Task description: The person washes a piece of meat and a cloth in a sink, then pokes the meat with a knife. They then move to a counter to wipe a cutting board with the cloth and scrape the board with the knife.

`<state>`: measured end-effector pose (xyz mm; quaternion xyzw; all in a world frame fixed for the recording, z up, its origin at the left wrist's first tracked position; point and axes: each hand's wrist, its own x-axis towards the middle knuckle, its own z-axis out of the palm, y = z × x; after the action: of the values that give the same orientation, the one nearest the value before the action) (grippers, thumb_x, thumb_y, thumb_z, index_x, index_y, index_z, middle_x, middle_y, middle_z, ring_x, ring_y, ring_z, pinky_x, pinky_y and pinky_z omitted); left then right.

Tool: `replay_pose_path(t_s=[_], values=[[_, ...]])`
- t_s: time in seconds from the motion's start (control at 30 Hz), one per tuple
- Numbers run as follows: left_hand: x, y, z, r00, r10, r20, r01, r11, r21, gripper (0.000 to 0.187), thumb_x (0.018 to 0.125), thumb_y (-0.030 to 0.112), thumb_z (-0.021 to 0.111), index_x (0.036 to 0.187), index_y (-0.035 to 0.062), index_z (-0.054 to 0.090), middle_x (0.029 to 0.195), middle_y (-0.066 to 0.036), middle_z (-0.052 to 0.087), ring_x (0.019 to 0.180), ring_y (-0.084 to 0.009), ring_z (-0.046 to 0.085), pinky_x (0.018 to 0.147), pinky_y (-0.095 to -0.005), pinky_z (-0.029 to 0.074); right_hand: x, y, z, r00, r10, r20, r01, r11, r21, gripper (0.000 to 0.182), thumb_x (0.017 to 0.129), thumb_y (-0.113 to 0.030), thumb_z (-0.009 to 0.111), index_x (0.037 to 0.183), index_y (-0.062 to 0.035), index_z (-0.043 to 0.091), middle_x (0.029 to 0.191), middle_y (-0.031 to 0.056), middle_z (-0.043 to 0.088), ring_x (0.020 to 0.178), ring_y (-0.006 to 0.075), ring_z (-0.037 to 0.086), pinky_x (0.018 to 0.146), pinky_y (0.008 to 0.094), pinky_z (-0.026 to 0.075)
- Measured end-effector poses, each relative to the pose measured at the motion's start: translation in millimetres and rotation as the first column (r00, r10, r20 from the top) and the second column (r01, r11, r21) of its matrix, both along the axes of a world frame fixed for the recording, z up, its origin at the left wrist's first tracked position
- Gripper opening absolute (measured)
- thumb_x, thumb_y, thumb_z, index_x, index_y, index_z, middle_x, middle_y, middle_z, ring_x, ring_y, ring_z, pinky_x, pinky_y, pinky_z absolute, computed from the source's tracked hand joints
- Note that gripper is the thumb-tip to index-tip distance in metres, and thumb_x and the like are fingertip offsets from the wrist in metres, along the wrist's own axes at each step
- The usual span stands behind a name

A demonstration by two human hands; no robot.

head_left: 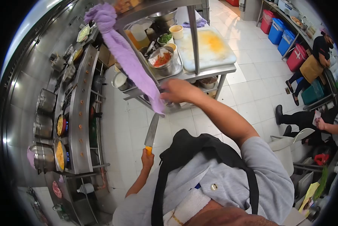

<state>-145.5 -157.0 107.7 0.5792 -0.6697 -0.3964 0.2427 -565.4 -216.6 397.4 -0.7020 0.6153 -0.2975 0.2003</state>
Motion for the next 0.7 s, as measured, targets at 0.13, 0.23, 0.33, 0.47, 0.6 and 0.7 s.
replay_pose_path(t_s=[0.13, 0.23, 0.33, 0.47, 0.6, 0.7], values=[[-63, 3, 30, 0.971, -0.194, 0.139, 0.202, 0.978, -0.044, 0.027, 0.078, 0.005, 0.059, 0.103, 0.0036, 0.050, 0.085, -0.019, 0.060, 0.080, -0.0343, 0.062, 0.071, -0.0404, 0.049, -105, 64, 21, 0.995, -0.056, 0.080, 0.032, 0.960, 0.279, 0.050, 0.087, -0.041, 0.067, 0.119, -0.0020, 0.066, 0.107, 0.0173, 0.070, 0.098, 0.0291, 0.067, 0.089, 0.0361, 0.050], [-147, -26, 54, 0.905, -0.384, 0.183, 0.410, 0.901, -0.140, 0.029, 0.078, 0.008, 0.059, 0.105, 0.0037, 0.050, 0.089, -0.022, 0.061, 0.084, -0.0419, 0.062, 0.072, -0.0423, 0.050, -184, 99, 4, 0.852, -0.152, 0.502, 0.104, 0.987, 0.122, 0.044, 0.089, -0.039, 0.066, 0.104, 0.0023, 0.069, 0.089, 0.0104, 0.070, 0.086, 0.0212, 0.065, 0.080, 0.0321, 0.050], [-255, -44, 79, 0.860, -0.496, 0.117, 0.506, 0.860, -0.072, 0.030, 0.077, 0.008, 0.060, 0.105, 0.0039, 0.051, 0.090, -0.023, 0.061, 0.085, -0.0412, 0.062, 0.073, -0.0428, 0.049, -267, 131, -8, 0.736, -0.369, 0.567, 0.280, 0.929, 0.241, 0.045, 0.093, -0.038, 0.063, 0.113, 0.0016, 0.067, 0.100, 0.0087, 0.070, 0.092, 0.0183, 0.064, 0.081, 0.0308, 0.050], [-404, -50, 90, 0.795, -0.600, 0.087, 0.599, 0.800, 0.043, 0.033, 0.080, 0.009, 0.065, 0.108, 0.0032, 0.051, 0.090, -0.014, 0.060, 0.087, -0.0232, 0.062, 0.077, -0.0337, 0.049, -408, 178, -157, 0.393, -0.623, 0.676, 0.445, 0.772, 0.453, 0.044, 0.093, -0.037, 0.061, 0.121, -0.0031, 0.064, 0.109, 0.0093, 0.068, 0.098, 0.0183, 0.063, 0.081, 0.0332, 0.051], [-553, -61, 84, 0.711, -0.651, -0.266, 0.646, 0.754, -0.119, 0.043, 0.083, 0.022, 0.070, 0.113, 0.0061, 0.043, 0.098, -0.019, 0.064, 0.091, -0.0337, 0.065, 0.081, -0.0391, 0.050, -487, 294, -365, 0.099, -0.919, 0.382, 0.470, 0.382, 0.796, 0.039, 0.090, -0.035, 0.059, 0.117, -0.0067, 0.065, 0.107, 0.0120, 0.067, 0.094, 0.0247, 0.064, 0.074, 0.0404, 0.054], [-635, -73, 104, 0.703, -0.657, -0.273, 0.670, 0.740, -0.054, 0.049, 0.084, 0.025, 0.072, 0.116, 0.0065, 0.040, 0.097, -0.020, 0.064, 0.090, -0.0312, 0.065, 0.081, -0.0381, 0.050, -484, 407, -425, -0.075, -0.972, 0.222, 0.315, 0.188, 0.930, 0.039, 0.093, -0.042, 0.053, 0.104, -0.0067, 0.064, 0.087, 0.0097, 0.066, 0.078, 0.0260, 0.062, 0.061, 0.0434, 0.052]])
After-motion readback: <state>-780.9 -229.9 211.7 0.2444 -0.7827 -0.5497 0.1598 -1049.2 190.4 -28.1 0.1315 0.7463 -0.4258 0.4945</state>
